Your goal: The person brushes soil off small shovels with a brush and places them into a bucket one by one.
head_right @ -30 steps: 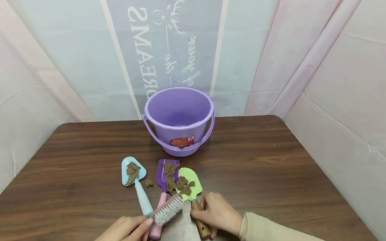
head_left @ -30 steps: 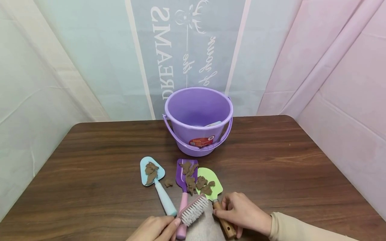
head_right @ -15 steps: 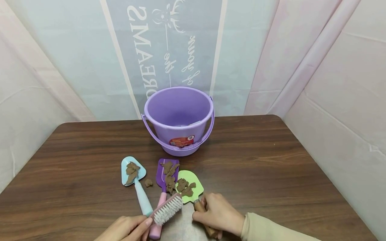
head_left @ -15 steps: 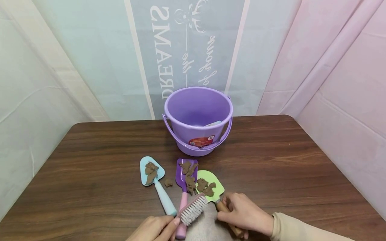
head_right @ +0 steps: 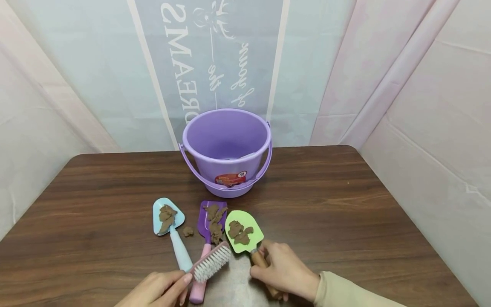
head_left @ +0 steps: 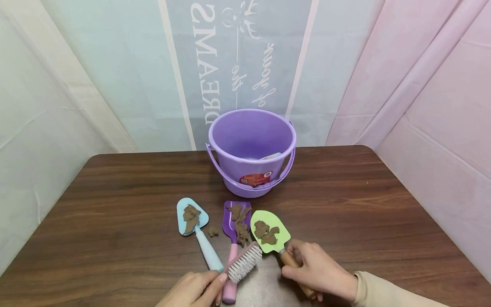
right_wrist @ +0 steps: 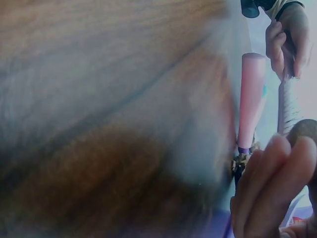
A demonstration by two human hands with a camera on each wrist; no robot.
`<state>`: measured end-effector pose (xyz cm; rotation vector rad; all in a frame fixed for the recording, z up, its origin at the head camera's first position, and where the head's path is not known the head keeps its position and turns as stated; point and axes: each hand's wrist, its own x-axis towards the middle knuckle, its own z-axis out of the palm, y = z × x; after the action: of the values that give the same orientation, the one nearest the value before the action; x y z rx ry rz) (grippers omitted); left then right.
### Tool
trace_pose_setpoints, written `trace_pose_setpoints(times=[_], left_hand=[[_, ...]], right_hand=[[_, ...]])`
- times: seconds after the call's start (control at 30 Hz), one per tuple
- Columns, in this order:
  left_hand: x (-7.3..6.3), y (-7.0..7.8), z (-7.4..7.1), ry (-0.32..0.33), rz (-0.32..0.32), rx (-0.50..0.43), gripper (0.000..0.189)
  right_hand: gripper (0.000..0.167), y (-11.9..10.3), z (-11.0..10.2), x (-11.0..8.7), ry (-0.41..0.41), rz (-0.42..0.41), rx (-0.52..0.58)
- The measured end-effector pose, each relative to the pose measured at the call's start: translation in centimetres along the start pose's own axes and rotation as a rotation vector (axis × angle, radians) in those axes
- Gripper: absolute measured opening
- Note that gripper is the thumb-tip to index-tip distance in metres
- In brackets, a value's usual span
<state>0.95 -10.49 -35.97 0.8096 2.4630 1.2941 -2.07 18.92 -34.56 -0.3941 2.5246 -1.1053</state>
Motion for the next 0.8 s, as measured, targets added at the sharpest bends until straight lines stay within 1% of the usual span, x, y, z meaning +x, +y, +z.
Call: trace_pose_setpoints(times=[0.03, 0.1, 0.17, 0.27, 0.37, 0.5, 0.63, 0.8], left_hand=[[0.0, 0.1, -0.1, 0.001, -0.007, 0.002, 0.036], [0.1, 0.3, -0.2, -0.015, -0.061, -0.028, 0.037], [0.3, 0.6, -0.4, -0.016, -0.108, -0.040, 0.038], [0.5, 1.1, -0.6, 0.012, -0.148, -0.021, 0.038], [0.7, 1.5, -0.7, 0.069, -0.146, 0.029, 0.036], [1.1, 1.9, -0.6, 0.145, -0.123, 0.115, 0.034], [1.4, 2.2, -0.5, 0.178, -0.123, 0.173, 0.031], [1.6, 2.5, -0.4, 0.210, -0.113, 0.206, 0.030]], right_hand=[[0.021, 0.0, 0.0, 0.0, 0.007, -0.007, -0.003], [0.021, -0.1, -0.1, -0.1, 0.012, -0.021, -0.002], [0.021, -0.3, -0.2, -0.2, 0.017, -0.044, -0.005], [0.020, -0.5, -0.3, -0.4, 0.018, -0.062, -0.001], [0.020, -0.7, -0.3, -0.5, 0.020, -0.077, 0.004], [0.020, -1.0, -0.4, -0.7, 0.014, -0.094, 0.023], [0.021, -1.2, -0.5, -0.8, 0.014, -0.106, 0.039], [0.021, -1.4, -0.5, -1.0, 0.004, -0.119, 0.059]])
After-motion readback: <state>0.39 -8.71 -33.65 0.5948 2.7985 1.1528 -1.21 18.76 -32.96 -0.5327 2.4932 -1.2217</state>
